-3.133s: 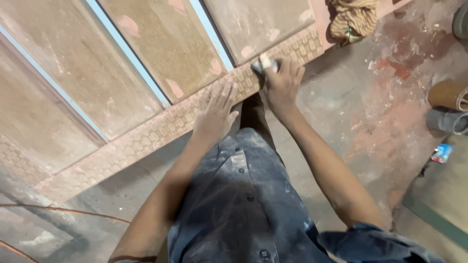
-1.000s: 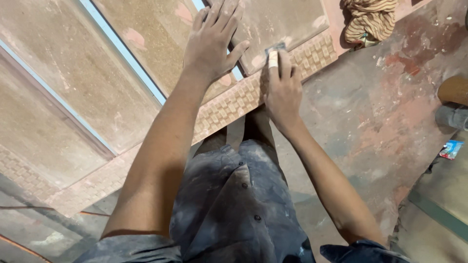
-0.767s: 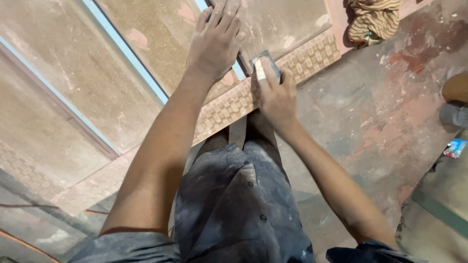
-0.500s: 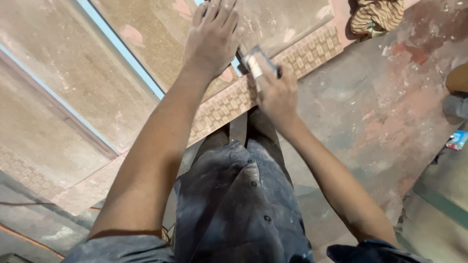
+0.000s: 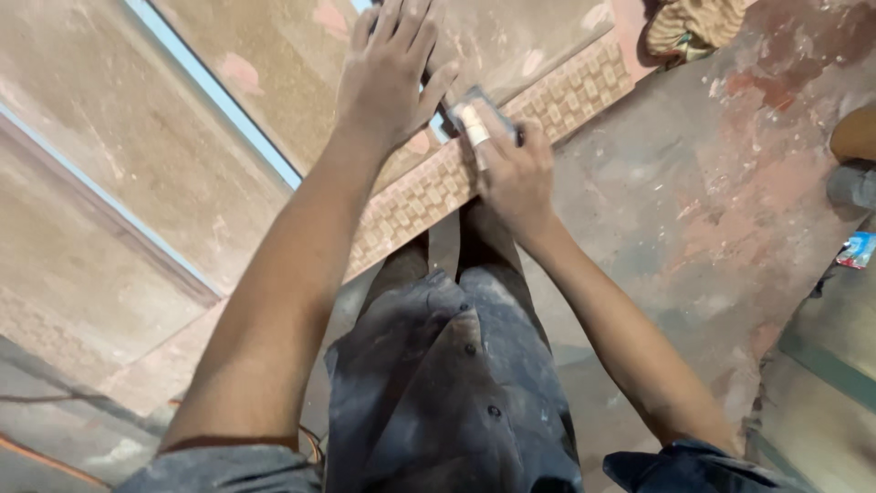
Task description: The person sands a wooden door panel using a sanding block. They move the block across the surface and edges of the door, focusing on smoothing the wood.
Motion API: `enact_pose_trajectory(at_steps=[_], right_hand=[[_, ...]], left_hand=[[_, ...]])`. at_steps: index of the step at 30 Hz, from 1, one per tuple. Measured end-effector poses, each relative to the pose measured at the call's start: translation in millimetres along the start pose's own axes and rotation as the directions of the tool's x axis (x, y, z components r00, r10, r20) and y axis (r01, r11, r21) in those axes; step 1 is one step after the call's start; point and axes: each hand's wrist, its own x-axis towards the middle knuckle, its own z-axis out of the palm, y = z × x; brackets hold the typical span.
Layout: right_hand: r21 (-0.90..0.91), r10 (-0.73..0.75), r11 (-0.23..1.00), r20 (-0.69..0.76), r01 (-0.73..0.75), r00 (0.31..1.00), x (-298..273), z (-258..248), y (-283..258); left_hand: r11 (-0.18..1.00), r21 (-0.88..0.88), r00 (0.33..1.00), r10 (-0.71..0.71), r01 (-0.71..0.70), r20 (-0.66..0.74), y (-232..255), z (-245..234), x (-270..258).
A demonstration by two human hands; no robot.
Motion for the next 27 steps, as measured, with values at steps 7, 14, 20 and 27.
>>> enact_pose_trajectory(at_steps=[7, 14, 20, 27], right_hand=[[-0.063, 0.068, 0.996, -0.001, -0.067, 0.998, -2.1, 7.0, -1.1], [-0.045, 0.108, 0.993, 0.010, -0.108, 0.994, -8.0, 7.3, -3.5], [-0.009, 0.184, 0.983, 0.014, -0.184, 0.983, 1.7, -1.1, -14.0], [-0.077, 0.186, 0.978, -0.077, -0.192, 0.980, 0.6, 4.8, -9.9]], left_hand=[[0.999, -0.003, 0.999, 0.037, -0.038, -0.034, 0.0, -0.5, -5.3], [0.998, 0.015, 0.998, 0.055, -0.055, 0.005, 4.0, -14.0, 1.2], [0.999, 0.015, 0.999, 0.036, -0.037, 0.031, 8.1, -21.6, 3.8], [1.000, 0.003, 0.999, 0.015, -0.015, 0.047, 9.9, -21.3, 4.9]])
